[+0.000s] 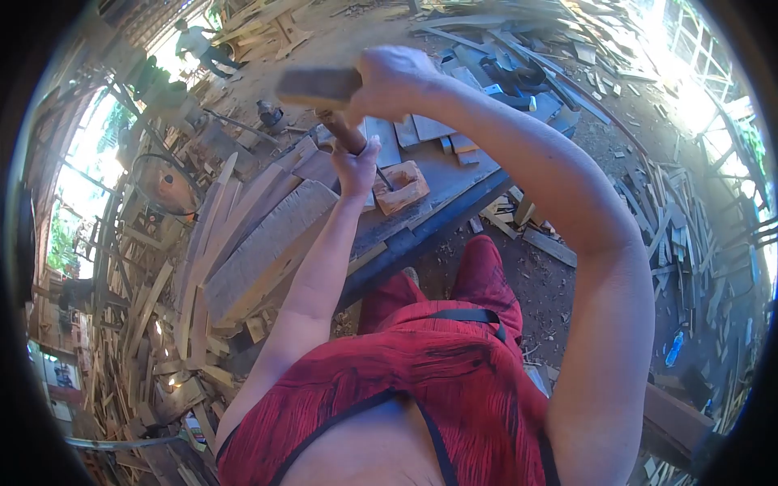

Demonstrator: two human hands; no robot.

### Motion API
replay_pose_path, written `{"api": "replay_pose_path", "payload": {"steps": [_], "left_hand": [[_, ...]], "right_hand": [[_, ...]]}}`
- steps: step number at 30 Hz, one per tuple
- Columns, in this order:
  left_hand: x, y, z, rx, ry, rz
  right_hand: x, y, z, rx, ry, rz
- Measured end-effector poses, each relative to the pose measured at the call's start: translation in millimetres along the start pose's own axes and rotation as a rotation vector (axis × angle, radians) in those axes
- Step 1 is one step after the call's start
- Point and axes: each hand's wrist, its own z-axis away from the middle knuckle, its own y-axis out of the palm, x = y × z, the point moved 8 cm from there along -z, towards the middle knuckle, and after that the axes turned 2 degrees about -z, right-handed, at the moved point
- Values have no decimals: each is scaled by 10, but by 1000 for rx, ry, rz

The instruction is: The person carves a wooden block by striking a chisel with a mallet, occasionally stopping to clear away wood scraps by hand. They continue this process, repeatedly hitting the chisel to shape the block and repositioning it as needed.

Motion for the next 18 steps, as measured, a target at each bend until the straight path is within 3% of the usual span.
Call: {"api": "replay_pose_path", "payload": {"steps": [2,4,5,9,12,16,18], "left_hand": [[-1,0,44,13,-49,-3],[52,20,56,23,-49,-2],[62,22,55,33,-43,-5],[-117,35,59,39,99,8],[71,-38,128,27,-31,34],[182,-154,191,-44,-152,197],[234,-253,229,-99,-219,252]], "right_hand": [[-18,-77,52,-43,39,-154],[-8,-210,106,-300,-110,-553],[-76,-49,115,-279,-108,-596],[-310,347,174,-89,-29,-281],[-566,361,278,-112,113,-331],[-1210,1146,411,-120,288,-498],[-1504,1630,484,-126,382,-406]]}}
